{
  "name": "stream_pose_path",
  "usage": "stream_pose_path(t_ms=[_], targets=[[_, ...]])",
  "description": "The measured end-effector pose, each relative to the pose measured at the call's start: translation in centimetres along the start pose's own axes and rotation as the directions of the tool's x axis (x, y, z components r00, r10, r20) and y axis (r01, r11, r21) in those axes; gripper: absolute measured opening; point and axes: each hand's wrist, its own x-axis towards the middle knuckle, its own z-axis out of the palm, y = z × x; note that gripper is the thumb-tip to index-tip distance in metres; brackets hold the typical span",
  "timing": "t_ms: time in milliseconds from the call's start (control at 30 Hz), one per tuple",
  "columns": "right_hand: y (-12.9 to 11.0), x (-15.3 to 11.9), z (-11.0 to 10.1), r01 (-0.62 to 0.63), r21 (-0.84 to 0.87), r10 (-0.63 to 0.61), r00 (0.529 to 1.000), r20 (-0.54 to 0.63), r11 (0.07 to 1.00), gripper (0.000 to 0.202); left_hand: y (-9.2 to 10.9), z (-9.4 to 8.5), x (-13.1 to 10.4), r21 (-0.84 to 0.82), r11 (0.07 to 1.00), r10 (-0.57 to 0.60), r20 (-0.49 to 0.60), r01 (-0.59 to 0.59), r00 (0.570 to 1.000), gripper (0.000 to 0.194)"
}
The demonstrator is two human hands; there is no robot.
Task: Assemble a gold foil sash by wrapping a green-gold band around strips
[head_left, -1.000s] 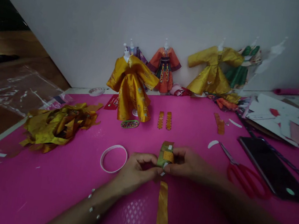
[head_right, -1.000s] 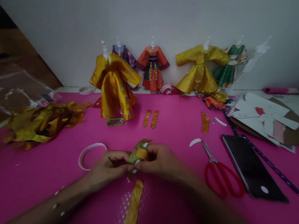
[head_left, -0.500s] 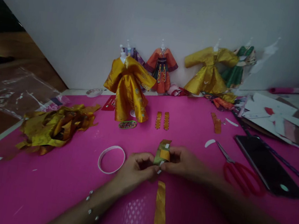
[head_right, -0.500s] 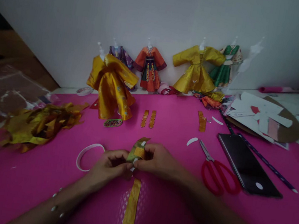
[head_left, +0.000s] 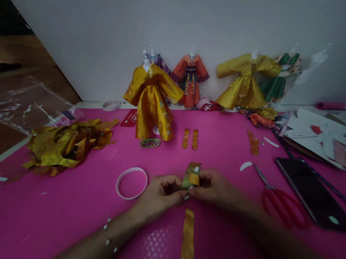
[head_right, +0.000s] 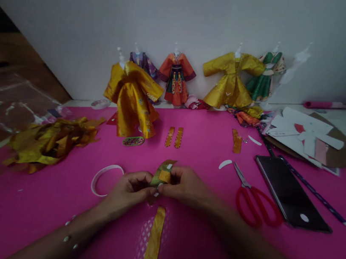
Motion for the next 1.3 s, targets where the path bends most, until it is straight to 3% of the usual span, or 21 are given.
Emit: stream_pose_path(t_ms=[400, 1300], targets=[[-0.8, -0.2, -0.1, 0.006, 0.05, -0.009, 0.998, 0.057, 0.999, 0.017, 0.2, -0.2, -0.1, -0.077, 0.996, -0.033, 0.047, 0.037, 0.998, 0.016], [-1.1, -0.2, 0.1, 0.016, 0.04, -0.018, 0.998, 0.052, 0.999, 0.025, 0.1, -0.3, 0.0, -0.099, 0.994, -0.028, 0.062, 0.035, 0.998, 0.019]])
